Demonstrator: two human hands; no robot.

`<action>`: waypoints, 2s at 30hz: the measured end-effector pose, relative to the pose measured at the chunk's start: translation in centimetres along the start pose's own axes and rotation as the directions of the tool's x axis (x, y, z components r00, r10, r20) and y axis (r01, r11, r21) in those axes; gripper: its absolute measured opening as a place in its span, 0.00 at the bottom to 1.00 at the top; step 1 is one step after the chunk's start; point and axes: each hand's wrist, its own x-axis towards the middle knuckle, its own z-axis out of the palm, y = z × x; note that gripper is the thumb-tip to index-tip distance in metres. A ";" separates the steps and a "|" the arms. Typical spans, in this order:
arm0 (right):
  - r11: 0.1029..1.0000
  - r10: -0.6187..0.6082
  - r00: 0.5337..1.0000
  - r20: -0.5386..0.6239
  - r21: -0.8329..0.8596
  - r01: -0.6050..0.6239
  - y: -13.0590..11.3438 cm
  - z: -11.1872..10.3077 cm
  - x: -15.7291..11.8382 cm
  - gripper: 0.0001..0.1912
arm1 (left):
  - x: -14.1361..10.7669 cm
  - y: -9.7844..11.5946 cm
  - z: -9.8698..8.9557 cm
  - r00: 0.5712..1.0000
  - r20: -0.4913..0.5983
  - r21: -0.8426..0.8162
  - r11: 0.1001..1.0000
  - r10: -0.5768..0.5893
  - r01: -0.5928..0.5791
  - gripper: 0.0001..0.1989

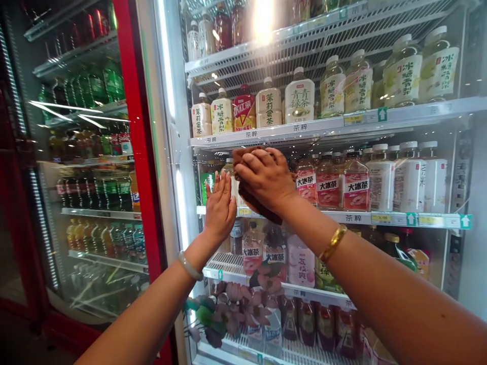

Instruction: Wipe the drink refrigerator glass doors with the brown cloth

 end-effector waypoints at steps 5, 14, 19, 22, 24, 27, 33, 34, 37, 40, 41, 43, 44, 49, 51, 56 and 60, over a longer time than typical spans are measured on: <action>0.998 0.062 0.998 0.021 0.020 -0.063 -1.8 -1.3 -3.3 0.14 | 0.7 0.1 -0.1 0.999 0.027 0.033 0.999 0.034 -0.034 0.34; 0.996 -0.064 0.996 0.065 0.060 0.060 -1.0 0.6 0.9 0.15 | 2.9 -1.4 -0.7 0.999 0.007 0.040 0.998 -0.038 0.038 0.34; 0.997 0.077 0.997 0.007 -0.004 -0.077 1.3 -0.8 -0.1 0.15 | 4.8 -1.0 -1.8 1.000 0.006 0.054 0.999 0.004 -0.004 0.33; 0.999 0.044 0.999 0.024 -0.015 -0.043 -0.6 -1.7 -2.7 0.15 | 3.6 -0.5 -1.5 1.000 0.019 0.047 0.999 0.021 -0.022 0.33; 1.000 -0.022 0.999 0.045 0.010 0.022 -2.2 -1.6 -3.4 0.14 | 2.5 -0.4 -1.0 0.999 0.038 0.040 0.999 0.034 -0.035 0.33; 0.990 -0.136 0.989 0.065 0.043 0.133 -3.0 -0.7 -2.2 0.13 | 1.7 -0.6 -0.5 0.998 0.049 0.028 0.999 0.025 -0.026 0.34; 0.999 -0.010 1.000 0.020 -0.041 0.011 2.3 -0.6 1.2 0.15 | 3.8 -0.5 -0.8 1.000 0.000 0.052 0.998 -0.016 0.016 0.32; 0.998 0.028 1.000 0.000 -0.062 -0.028 3.0 -0.9 0.7 0.15 | 4.1 -0.2 -0.8 1.000 -0.007 0.051 0.999 -0.004 0.004 0.32; 0.993 0.058 0.998 -0.023 -0.099 -0.060 3.0 -2.3 -1.8 0.14 | 4.1 1.2 -0.3 0.999 -0.018 0.040 0.999 0.028 -0.027 0.33; 0.997 -0.033 0.999 0.023 -0.070 0.035 1.3 -3.2 -4.0 0.13 | 3.6 2.7 0.6 0.998 0.002 0.029 0.998 0.055 -0.055 0.35; 0.995 -0.079 0.996 0.042 -0.054 0.082 0.9 -3.3 -4.2 0.13 | 3.6 3.1 0.9 0.998 0.012 0.024 0.998 0.060 -0.061 0.36; 0.986 -0.158 0.985 0.067 -0.039 0.161 1.0 -3.3 -3.8 0.13 | 3.7 3.7 1.3 0.999 0.018 0.015 0.999 0.044 -0.045 0.36; 0.983 -0.174 0.982 0.072 -0.045 0.178 1.6 -3.3 -3.3 0.12 | 3.9 4.0 1.4 1.000 0.014 0.013 1.000 0.026 -0.026 0.35; 0.992 -0.014 1.000 0.007 -0.123 0.015 5.7 -3.8 -2.8 0.14 | 5.2 5.2 1.4 1.000 -0.009 0.009 1.000 0.005 -0.005 0.35; 0.990 0.035 0.999 -0.005 -0.135 -0.035 5.8 -4.5 -4.2 0.14 | 5.3 6.1 1.4 1.000 -0.008 0.000 1.000 0.024 -0.024 0.36; 0.995 -0.063 0.997 0.037 -0.079 0.066 3.7 -5.6 -7.1 0.14 | 5.1 8.2 2.1 0.997 0.040 -0.016 0.998 0.069 -0.068 0.35; 0.986 -0.152 0.987 0.059 -0.061 0.156 6.1 -5.4 -6.0 0.14 | 6.0 8.9 2.5 0.998 0.052 -0.024 0.999 0.028 -0.027 0.36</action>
